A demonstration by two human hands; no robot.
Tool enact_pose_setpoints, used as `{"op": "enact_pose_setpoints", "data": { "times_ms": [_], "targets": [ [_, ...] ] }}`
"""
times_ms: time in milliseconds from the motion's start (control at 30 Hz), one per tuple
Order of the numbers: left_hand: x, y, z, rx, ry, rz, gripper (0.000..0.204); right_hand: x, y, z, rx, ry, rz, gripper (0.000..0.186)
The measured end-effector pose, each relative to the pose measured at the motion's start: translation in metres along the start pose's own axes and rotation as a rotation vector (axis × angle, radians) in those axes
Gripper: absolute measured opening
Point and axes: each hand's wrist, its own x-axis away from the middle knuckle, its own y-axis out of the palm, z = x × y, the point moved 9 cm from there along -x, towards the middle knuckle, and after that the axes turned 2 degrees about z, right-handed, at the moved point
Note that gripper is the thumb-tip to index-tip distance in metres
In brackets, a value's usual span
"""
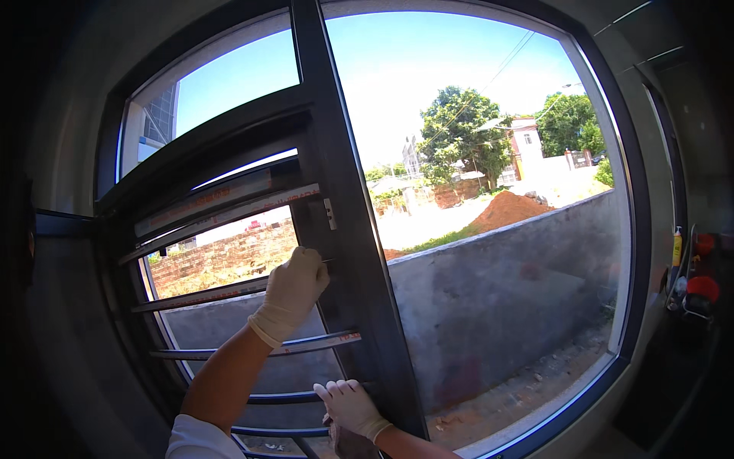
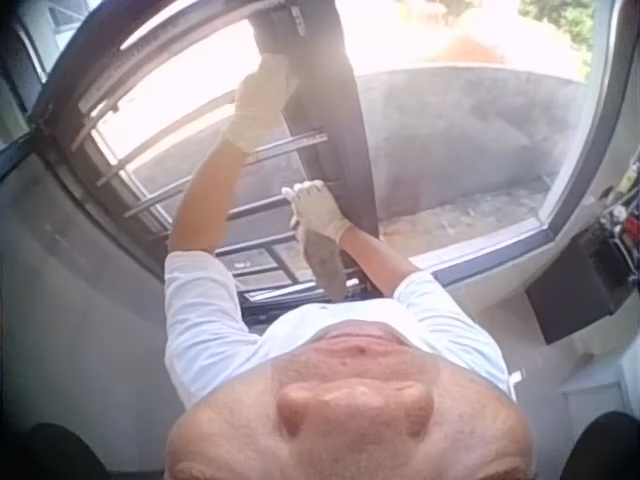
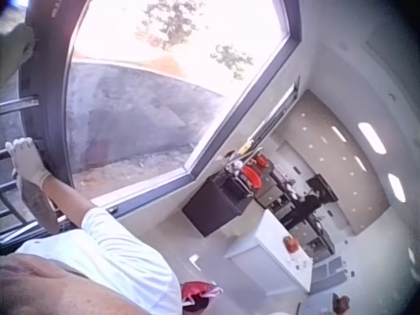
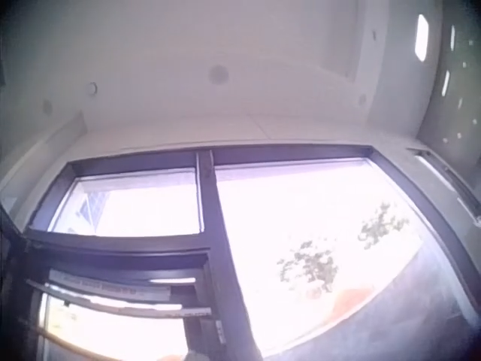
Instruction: Repairing or cleaning a window frame by removing protective film and using a scraper.
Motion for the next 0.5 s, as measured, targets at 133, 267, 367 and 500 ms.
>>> {"op": "enact_pose_setpoints", "data": {
  "times_ms": [133,267,367,500],
  "targets": [
    [0.012,-0.006,-0.018,0.061,-0.128,-0.017,0.011,0.002,0.009,0.0,0.024,0.032,-0.033,0.041],
    [0.018,-0.018,-0.032,0.219,-0.243,-0.004,0.012,-0.003,0.006,0.001,-0.009,0.051,-0.068,0.04],
    [0.032,-0.037,-0.049,0.353,-0.289,0.067,0.02,-0.004,0.004,0.003,0.046,0.031,-0.019,0.039],
    [0.079,-0.074,-0.077,0.288,-0.392,0.09,0.026,-0.003,0.011,0.002,0.064,0.039,-0.032,0.042]
  ]
}}
